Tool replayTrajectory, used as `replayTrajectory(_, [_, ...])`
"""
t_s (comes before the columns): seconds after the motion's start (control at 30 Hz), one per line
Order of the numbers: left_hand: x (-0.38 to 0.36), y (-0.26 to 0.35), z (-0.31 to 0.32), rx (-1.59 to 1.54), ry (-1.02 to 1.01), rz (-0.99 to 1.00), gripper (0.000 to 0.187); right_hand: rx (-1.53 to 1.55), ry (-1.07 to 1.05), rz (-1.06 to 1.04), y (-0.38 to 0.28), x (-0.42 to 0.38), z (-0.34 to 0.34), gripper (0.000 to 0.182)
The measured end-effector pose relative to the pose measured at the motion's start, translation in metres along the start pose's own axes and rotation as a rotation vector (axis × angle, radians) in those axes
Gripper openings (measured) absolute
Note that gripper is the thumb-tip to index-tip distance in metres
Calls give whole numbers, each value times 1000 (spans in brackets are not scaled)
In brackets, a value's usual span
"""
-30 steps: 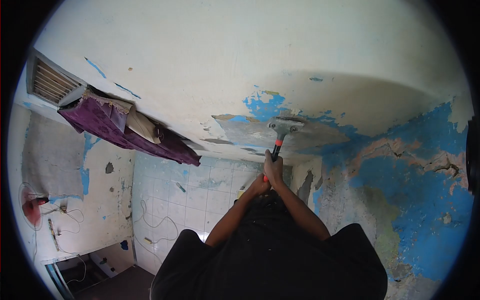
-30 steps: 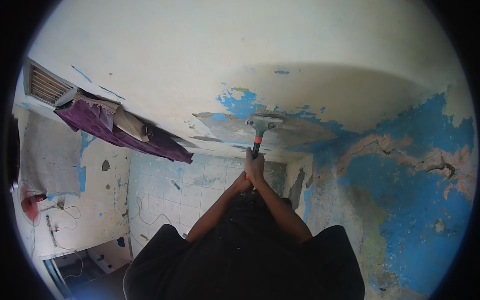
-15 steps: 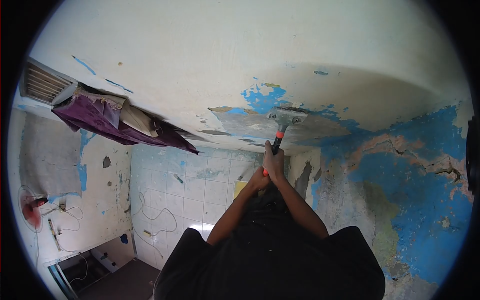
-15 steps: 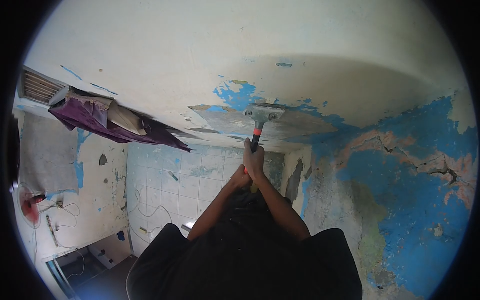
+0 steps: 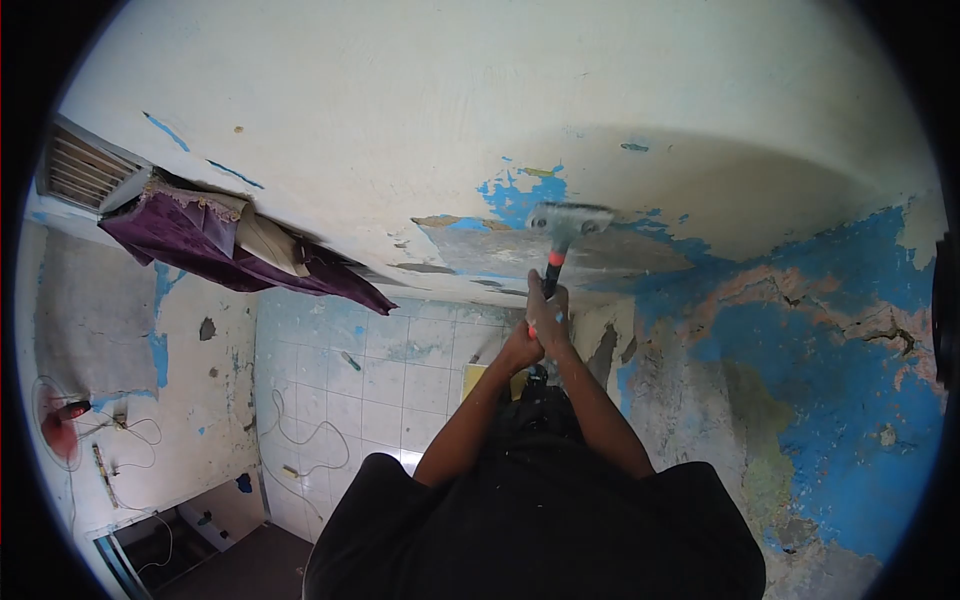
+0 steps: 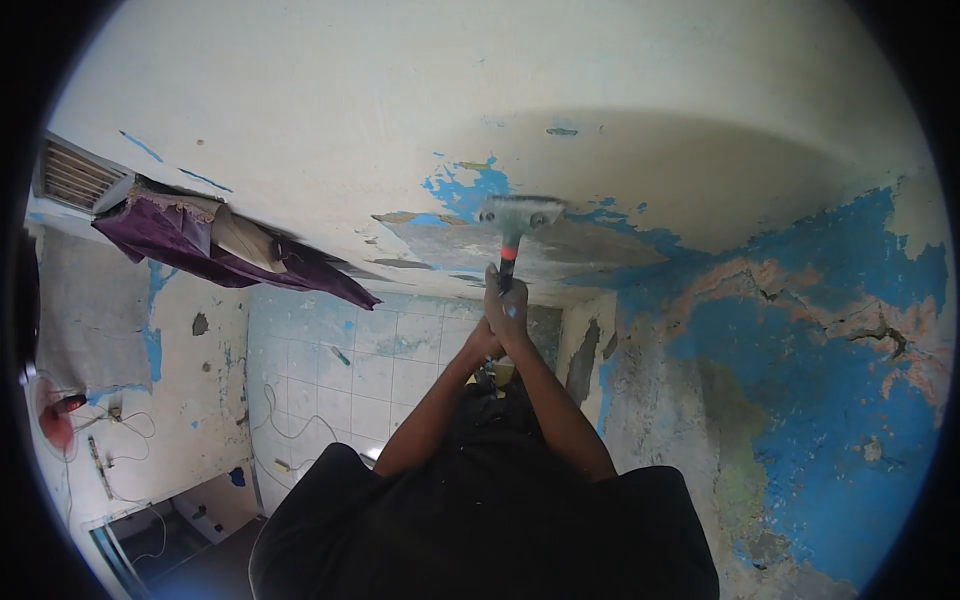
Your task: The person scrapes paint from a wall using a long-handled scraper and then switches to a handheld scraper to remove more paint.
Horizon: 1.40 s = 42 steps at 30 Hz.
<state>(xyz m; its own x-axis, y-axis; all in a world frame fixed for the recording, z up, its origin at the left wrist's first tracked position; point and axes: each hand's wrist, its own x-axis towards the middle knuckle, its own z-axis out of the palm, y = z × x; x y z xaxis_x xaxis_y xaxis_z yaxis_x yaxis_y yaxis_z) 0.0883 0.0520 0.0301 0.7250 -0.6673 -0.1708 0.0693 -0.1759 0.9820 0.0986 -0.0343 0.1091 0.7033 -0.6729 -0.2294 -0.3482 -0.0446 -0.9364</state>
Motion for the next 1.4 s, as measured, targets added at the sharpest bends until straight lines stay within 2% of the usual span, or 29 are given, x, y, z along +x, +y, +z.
replayTrajectory(0.1, [-14, -29, 9, -164, -20, -49, 44, 21, 18, 82, 29, -5, 6, 48])
replayTrajectory(0.2, [-13, -25, 8, -215, -103, -287, 49, 42, 4, 78, 42, -4, 6, 47])
replayTrajectory(0.3, [-12, -16, 6, -151, -154, -324, 50, 21, -12, 76, 41, -2, 5, 46])
replayTrajectory(0.47, [-20, -14, 10, -250, -123, -224, 54, 22, 8, 71, 22, -12, 1, 47])
replayTrajectory(0.5, [-23, -8, 9, -299, -128, -227, 55, 25, 13, 73, 22, -15, 0, 48])
replayTrajectory(0.57, [-25, 4, 5, -178, -142, -308, 55, 50, 11, 93, 22, -15, 1, 48])
replayTrajectory(0.63, [-20, -13, 4, -92, -85, -192, 54, 91, -6, 140, 12, -17, 1, 49])
replayTrajectory(0.7, [4, -80, 4, -35, 29, 128, 50, 103, 17, -47, -13, -7, 3, 48])
replayTrajectory(0.77, [14, 64, -32, -20, -71, 89, 47, 117, -32, -144, -69, 0, -5, 45])
replayTrajectory(0.8, [21, 103, -38, 17, -101, 81, 46, 123, -92, -153, -105, 1, -14, 42])
replayTrajectory(0.87, [32, 157, -48, 95, -158, 72, 44, 114, 16, -280, -135, 4, -21, 41])
replayTrajectory(0.93, [39, 140, -43, 75, -123, 132, 43, 145, 19, -288, -125, 7, -21, 43])
replayTrajectory(1.03, [36, 60, -15, 8, -110, 117, 41, 79, -27, -197, -75, 8, -20, 46])
replayTrajectory(1.1, [22, 6, 13, -96, -134, 13, 40, -2, 3, -210, -18, 7, -16, 50])
replayTrajectory(1.17, [8, -29, 34, -216, -179, -102, 39, -40, -42, -87, 8, 1, -24, 50])
replayTrajectory(1.2, [3, -38, 44, -269, -216, -162, 38, -61, -63, -23, 16, -2, -31, 50])
replayTrajectory(1.3, [-4, -27, 62, -422, -370, -380, 36, -177, -142, -111, 27, -4, -54, 46])
replayTrajectory(1.4, [-1, -20, 81, -557, -452, -500, 34, 282, -398, 61, 33, 1, -79, 44])
